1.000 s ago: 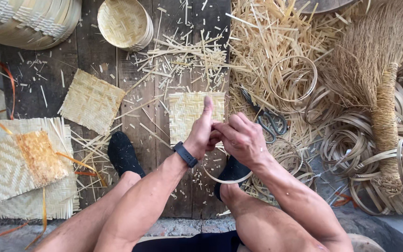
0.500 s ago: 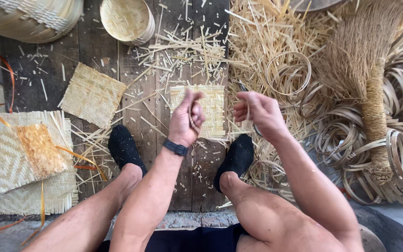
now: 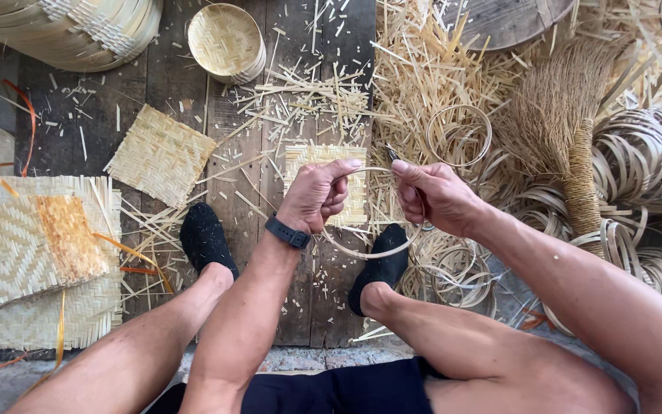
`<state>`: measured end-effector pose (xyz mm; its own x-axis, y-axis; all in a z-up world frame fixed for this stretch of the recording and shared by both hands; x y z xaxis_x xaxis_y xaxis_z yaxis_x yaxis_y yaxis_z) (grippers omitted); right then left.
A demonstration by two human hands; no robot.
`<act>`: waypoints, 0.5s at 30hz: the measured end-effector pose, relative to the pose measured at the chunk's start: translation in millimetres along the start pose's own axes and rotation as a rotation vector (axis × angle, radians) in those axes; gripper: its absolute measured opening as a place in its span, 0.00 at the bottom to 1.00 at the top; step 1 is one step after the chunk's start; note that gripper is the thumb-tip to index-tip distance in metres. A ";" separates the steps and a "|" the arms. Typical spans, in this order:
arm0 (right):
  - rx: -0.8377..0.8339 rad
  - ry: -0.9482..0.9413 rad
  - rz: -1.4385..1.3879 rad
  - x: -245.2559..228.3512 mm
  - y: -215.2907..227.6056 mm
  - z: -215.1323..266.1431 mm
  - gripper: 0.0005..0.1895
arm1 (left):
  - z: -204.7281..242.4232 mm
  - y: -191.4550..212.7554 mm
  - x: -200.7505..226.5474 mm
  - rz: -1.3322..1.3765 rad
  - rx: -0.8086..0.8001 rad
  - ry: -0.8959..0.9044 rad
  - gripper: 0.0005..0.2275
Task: The person weaves thin bamboo strips into circular frames and rectangular mats, using shears to trim excess material and securing the components by hand.
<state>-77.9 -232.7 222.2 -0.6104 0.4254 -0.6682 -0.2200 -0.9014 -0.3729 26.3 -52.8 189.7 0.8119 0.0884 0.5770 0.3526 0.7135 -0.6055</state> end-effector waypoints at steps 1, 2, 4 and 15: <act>-0.067 0.017 -0.041 0.1 -7.1 -4.3 0.25 | 1.3 0.6 1.9 0.034 -0.007 -0.033 0.15; -0.136 0.034 -0.080 0.0 -12.3 -7.4 0.27 | 2.8 2.4 3.7 0.068 -0.012 -0.068 0.16; -0.188 0.040 -0.089 6.9 -19.6 -12.9 0.29 | 1.7 10.7 7.4 0.073 0.011 -0.070 0.14; 0.198 0.121 0.448 24.9 8.8 -64.0 0.12 | -21.2 98.1 -3.6 0.120 0.304 -0.109 0.09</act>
<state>-46.3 -224.9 161.0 -0.5881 -0.0110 -0.8087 -0.1040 -0.9906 0.0891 67.8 2.2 116.7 0.7789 0.2464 0.5766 0.0894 0.8666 -0.4910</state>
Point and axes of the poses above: each hand's wrist, its own z-axis away from the middle knuckle, its own y-axis out of the back of the hand, x = y × z, the point moved 5 cm from there along -z, towards the middle knuckle, and after that the axes turned 3 degrees about -x, right-handed, at the moved point
